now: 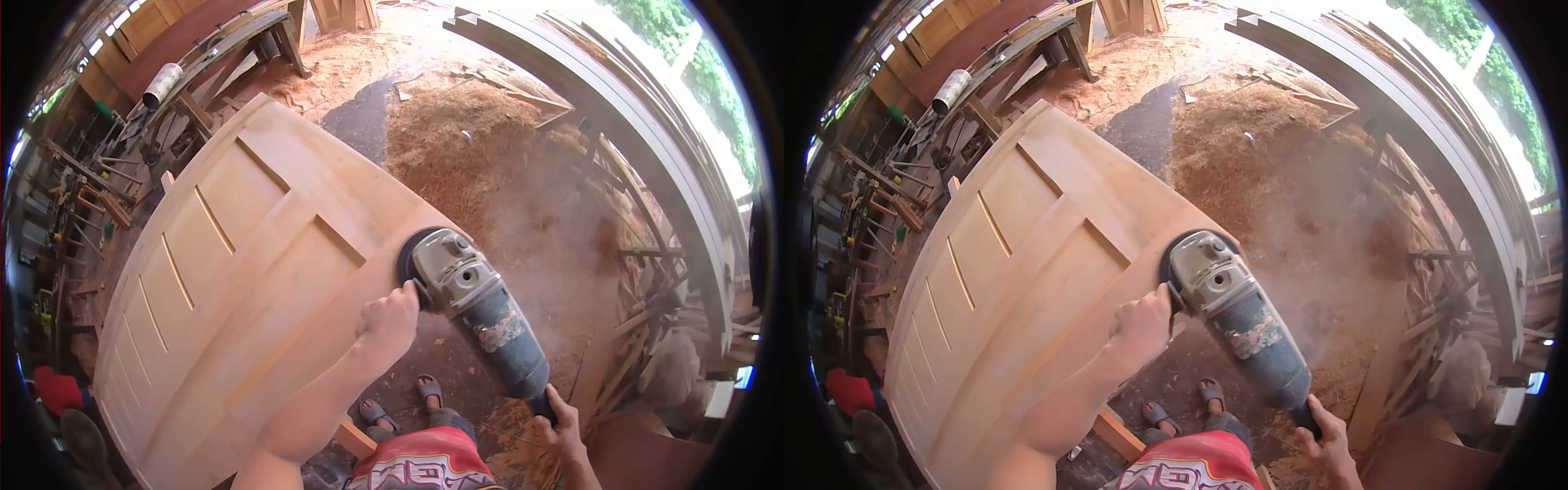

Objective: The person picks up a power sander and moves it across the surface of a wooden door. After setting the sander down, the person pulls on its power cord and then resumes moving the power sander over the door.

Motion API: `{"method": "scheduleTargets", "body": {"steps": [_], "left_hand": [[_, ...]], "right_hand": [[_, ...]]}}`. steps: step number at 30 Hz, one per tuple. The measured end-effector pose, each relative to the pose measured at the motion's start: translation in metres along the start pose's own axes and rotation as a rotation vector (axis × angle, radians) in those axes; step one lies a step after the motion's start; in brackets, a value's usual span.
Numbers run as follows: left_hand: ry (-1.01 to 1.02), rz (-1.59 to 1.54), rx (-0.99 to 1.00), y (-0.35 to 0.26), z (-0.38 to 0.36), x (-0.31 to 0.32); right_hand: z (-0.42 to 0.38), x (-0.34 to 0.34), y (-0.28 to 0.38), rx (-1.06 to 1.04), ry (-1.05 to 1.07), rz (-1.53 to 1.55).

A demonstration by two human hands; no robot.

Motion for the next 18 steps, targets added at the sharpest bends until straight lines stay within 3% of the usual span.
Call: {"method": "scheduleTargets", "body": {"steps": [2,4,5,9,12,14,18], "left_hand": [[0.008,-0.048,-0.081,0.028,-0.031,0.016],[0.021,-0.084,-0.158,0.058,-0.068,0.030],[0.028,-0.092,-0.189,0.070,-0.082,0.036],[0.048,-0.138,-0.232,0.077,-0.093,0.035],[-0.014,-0.102,-0.133,0.037,-0.049,0.024],[-0.075,-0.058,-0.050,0.000,-0.009,0.007],[-0.388,0.008,0.194,-0.046,0.024,-0.029]], "right_hand": [[-0.005,0.019,0.013,-0.133,0.038,-0.090],[-0.010,0.041,0.018,-0.030,0.213,-0.052],[-0.011,0.049,0.028,-0.110,0.189,-0.056],[-0.011,0.053,0.031,-0.102,0.244,-0.072],[-0.006,0.021,0.017,-0.112,0.107,-0.098],[-0.004,-0.004,-0.010,0.007,0.031,-0.024],[0.013,-0.032,-0.030,0.140,-0.071,0.216]]}}
Point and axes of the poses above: each hand's wrist, its own z-axis towards the middle knuckle, its own x-axis out of the palm, y = z × x, the point moved 8 cm from there along z, towards the middle knuckle, and after that the axes turned 11 degrees about y, right-handed, at the moved point
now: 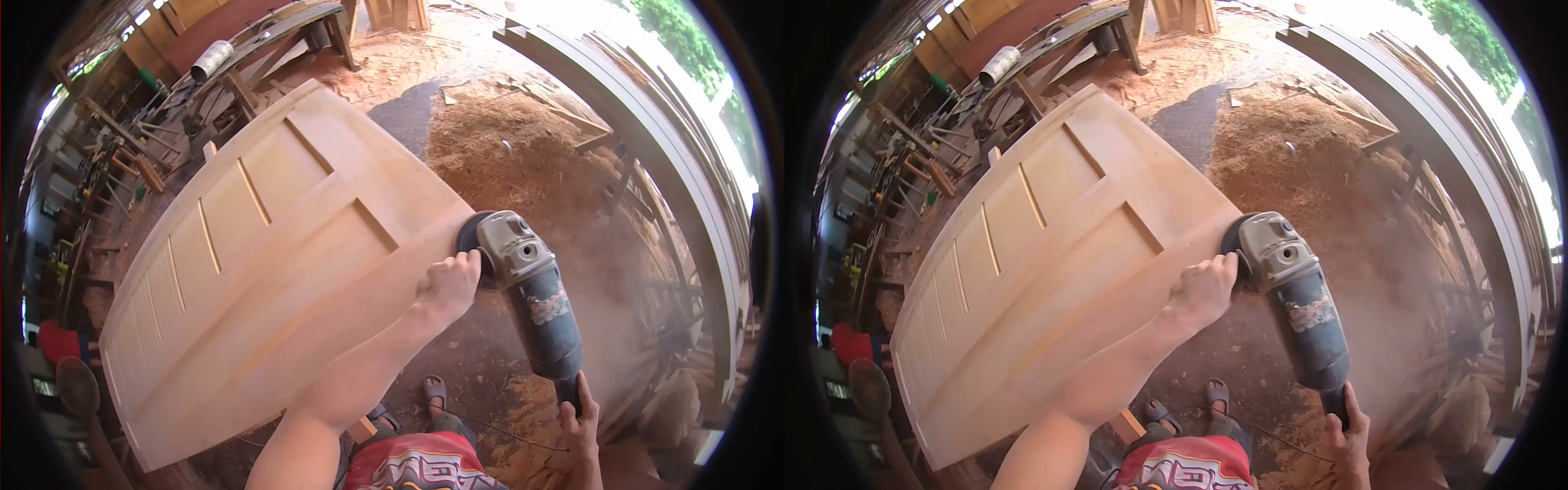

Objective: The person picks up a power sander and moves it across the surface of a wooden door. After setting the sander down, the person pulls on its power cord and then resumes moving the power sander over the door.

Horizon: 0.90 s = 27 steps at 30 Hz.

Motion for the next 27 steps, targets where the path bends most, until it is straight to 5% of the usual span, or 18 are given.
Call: {"method": "scheduleTargets", "body": {"steps": [6,9,10,16,19,23,27], "left_hand": [[0.294,-0.058,-0.269,0.054,-0.061,0.011],[0.249,-0.072,-0.371,0.094,-0.134,0.012],[0.258,-0.089,-0.421,0.108,-0.161,0.011],[0.241,-0.148,-0.710,0.181,-0.332,0.003],[0.214,-0.190,-0.802,0.204,-0.397,-0.003],[0.244,-0.180,-0.838,0.212,-0.418,-0.003],[0.258,-0.162,-0.755,0.184,-0.359,-0.003]], "right_hand": [[0.002,0.033,0.014,-0.134,0.144,-0.249],[-0.005,0.079,0.047,-0.170,0.265,-0.263],[-0.008,0.094,0.051,-0.350,0.279,-0.373],[-0.030,0.203,0.090,-0.321,0.639,-0.456],[-0.036,0.247,0.112,-0.442,0.652,-0.469],[-0.038,0.262,0.118,-0.444,0.679,-0.474],[-0.030,0.216,0.098,-0.348,0.579,-0.467]]}}
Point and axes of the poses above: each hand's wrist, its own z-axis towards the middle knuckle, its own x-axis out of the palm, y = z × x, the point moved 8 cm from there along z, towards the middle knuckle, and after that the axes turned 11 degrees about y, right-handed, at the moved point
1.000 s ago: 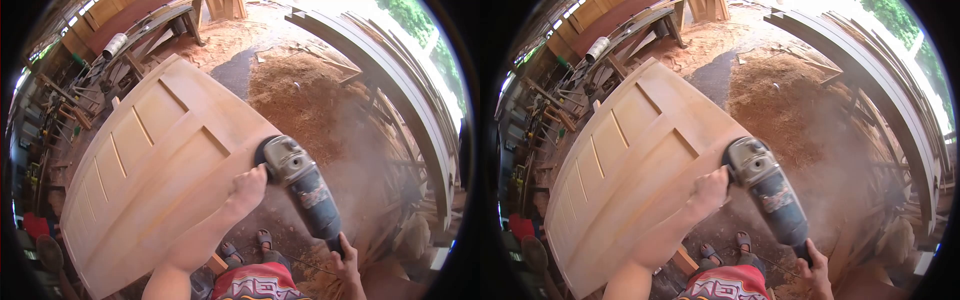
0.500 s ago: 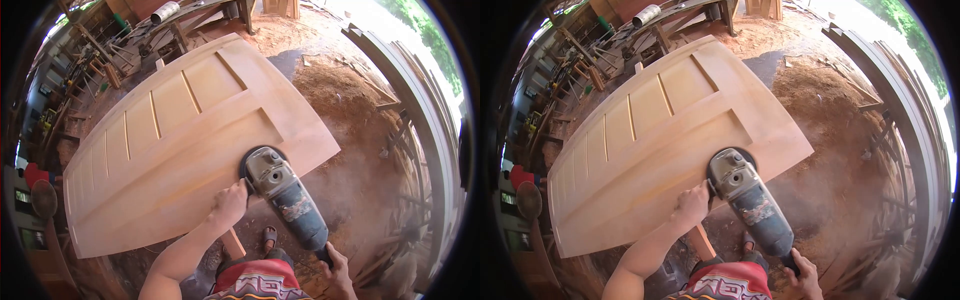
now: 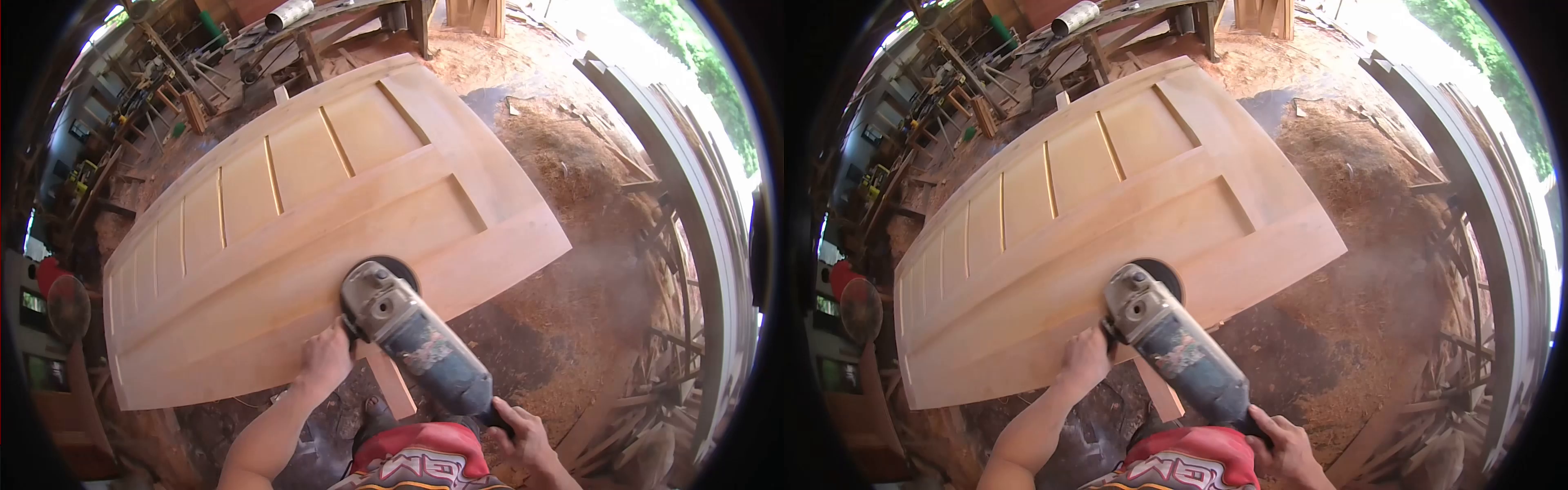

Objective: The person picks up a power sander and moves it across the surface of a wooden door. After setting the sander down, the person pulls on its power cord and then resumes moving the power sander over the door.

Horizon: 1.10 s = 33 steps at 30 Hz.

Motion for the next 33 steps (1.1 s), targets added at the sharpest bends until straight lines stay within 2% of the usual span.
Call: {"method": "scheduleTargets", "body": {"steps": [1,3,5,7,10,16,20,23,28,30,33], "left_hand": [[0.001,-0.029,0.042,-0.022,0.010,0.002],[-0.039,-0.094,0.139,-0.066,0.031,0.008],[-0.046,-0.082,0.229,-0.110,0.049,0.008],[-0.159,-0.018,0.365,-0.142,0.048,-0.003],[-0.177,0.081,0.330,-0.144,0.048,-0.003],[-0.125,-0.002,0.144,-0.029,0.004,0.003],[-0.107,-0.050,0.006,0.074,-0.046,0.010],[-0.152,-0.126,-0.088,0.159,-0.088,0.018],[-0.070,-0.111,-0.279,0.277,-0.154,0.035],[-0.083,-0.107,-0.290,0.300,-0.169,0.035],[-0.077,-0.139,-0.294,0.302,-0.170,0.029]], "right_hand": [[-0.009,-0.011,-0.007,0.067,0.039,0.030],[-0.030,-0.030,-0.035,-0.057,-0.124,0.002],[-0.047,-0.043,-0.061,0.037,-0.200,0.111],[-0.055,-0.050,-0.070,0.150,-0.263,0.174],[-0.056,-0.048,-0.060,0.149,-0.267,0.199],[-0.027,0.006,-0.012,-0.037,-0.178,0.017],[-0.005,0.069,0.033,-0.055,0.006,0.006],[0.017,0.118,0.095,-0.130,0.071,-0.037],[0.048,0.196,0.163,-0.199,0.204,-0.074],[0.054,0.212,0.181,-0.249,0.226,-0.073],[0.051,0.215,0.188,-0.226,0.216,-0.063]]}}
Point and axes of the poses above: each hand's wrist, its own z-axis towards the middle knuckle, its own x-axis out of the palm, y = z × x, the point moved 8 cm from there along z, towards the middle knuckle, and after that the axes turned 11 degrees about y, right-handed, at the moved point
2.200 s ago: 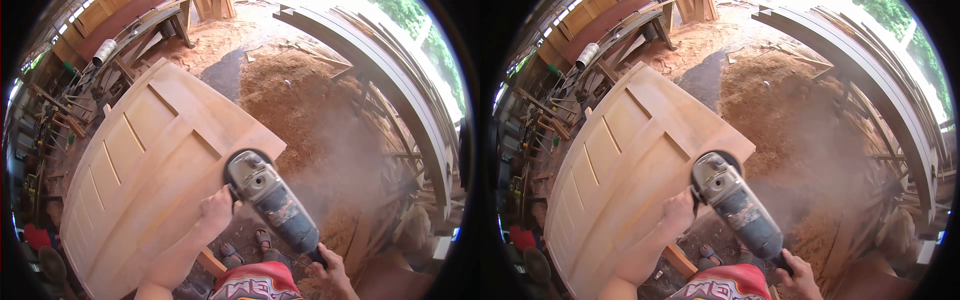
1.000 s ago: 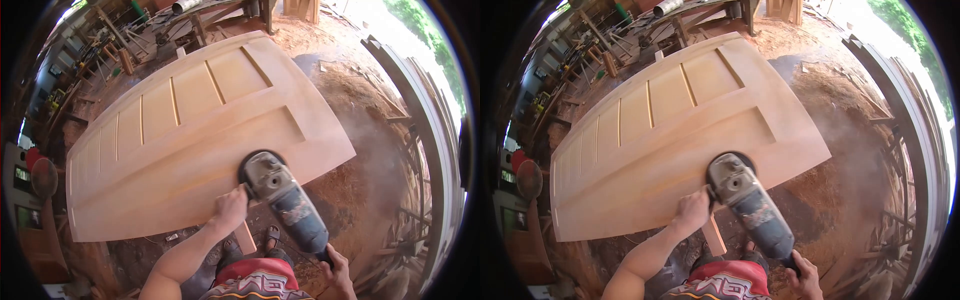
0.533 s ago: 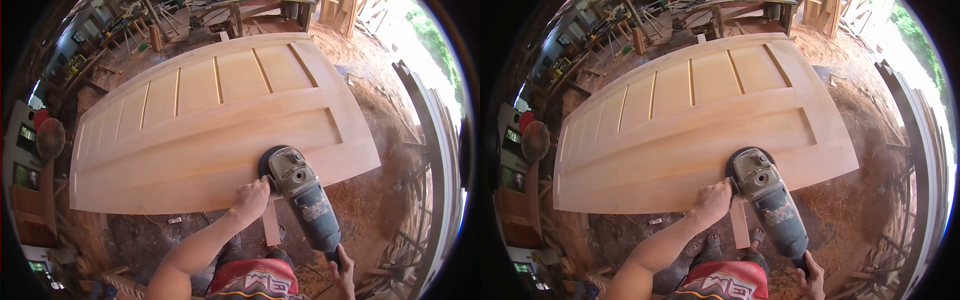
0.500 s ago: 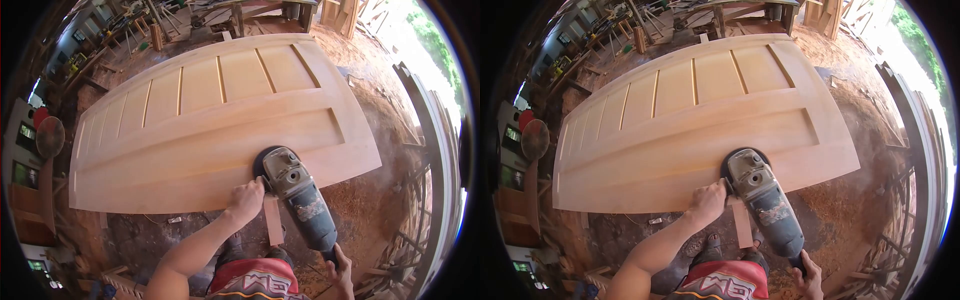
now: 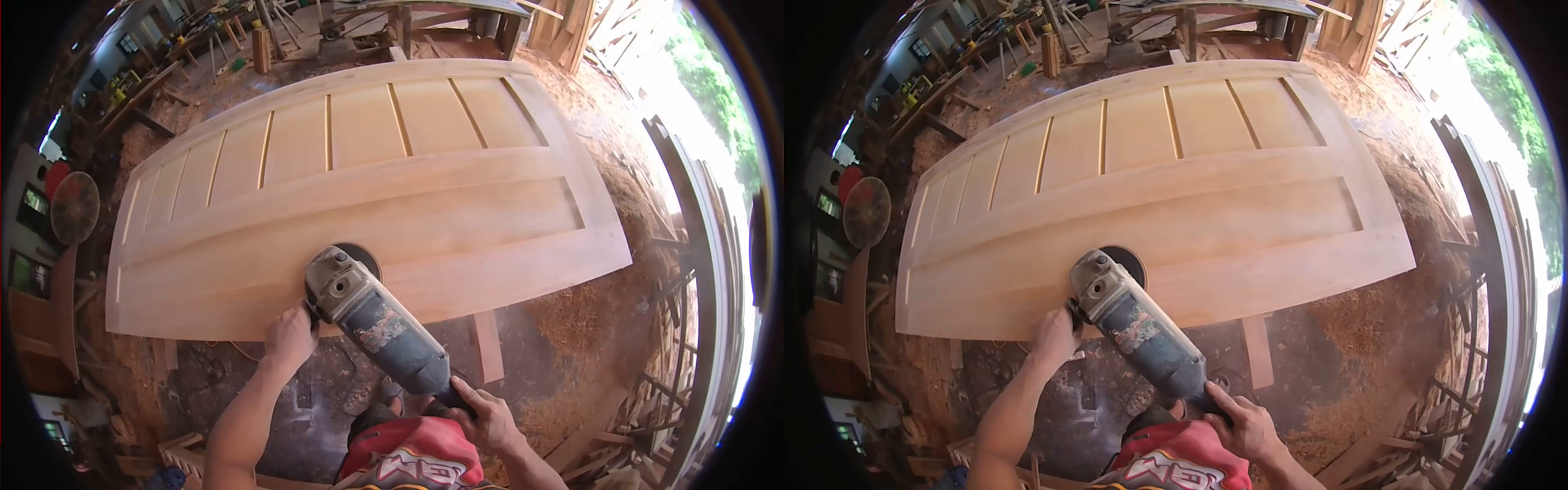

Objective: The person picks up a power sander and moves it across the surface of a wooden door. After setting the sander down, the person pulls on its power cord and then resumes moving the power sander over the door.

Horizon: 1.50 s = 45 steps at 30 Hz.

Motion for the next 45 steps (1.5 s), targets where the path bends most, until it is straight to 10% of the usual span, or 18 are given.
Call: {"method": "scheduleTargets", "body": {"steps": [15,34,45], "left_hand": [[-0.176,0.074,0.578,-0.305,0.046,0.031],[-0.089,-0.005,-0.030,0.111,-0.019,-0.005],[0.066,0.113,0.225,-0.079,0.028,0.009]], "right_hand": [[-0.179,-0.083,-0.161,0.423,-0.467,0.386],[0.020,0.086,0.064,-0.026,-0.033,0.007],[-0.070,0.007,-0.023,0.183,-0.229,0.067]]}}
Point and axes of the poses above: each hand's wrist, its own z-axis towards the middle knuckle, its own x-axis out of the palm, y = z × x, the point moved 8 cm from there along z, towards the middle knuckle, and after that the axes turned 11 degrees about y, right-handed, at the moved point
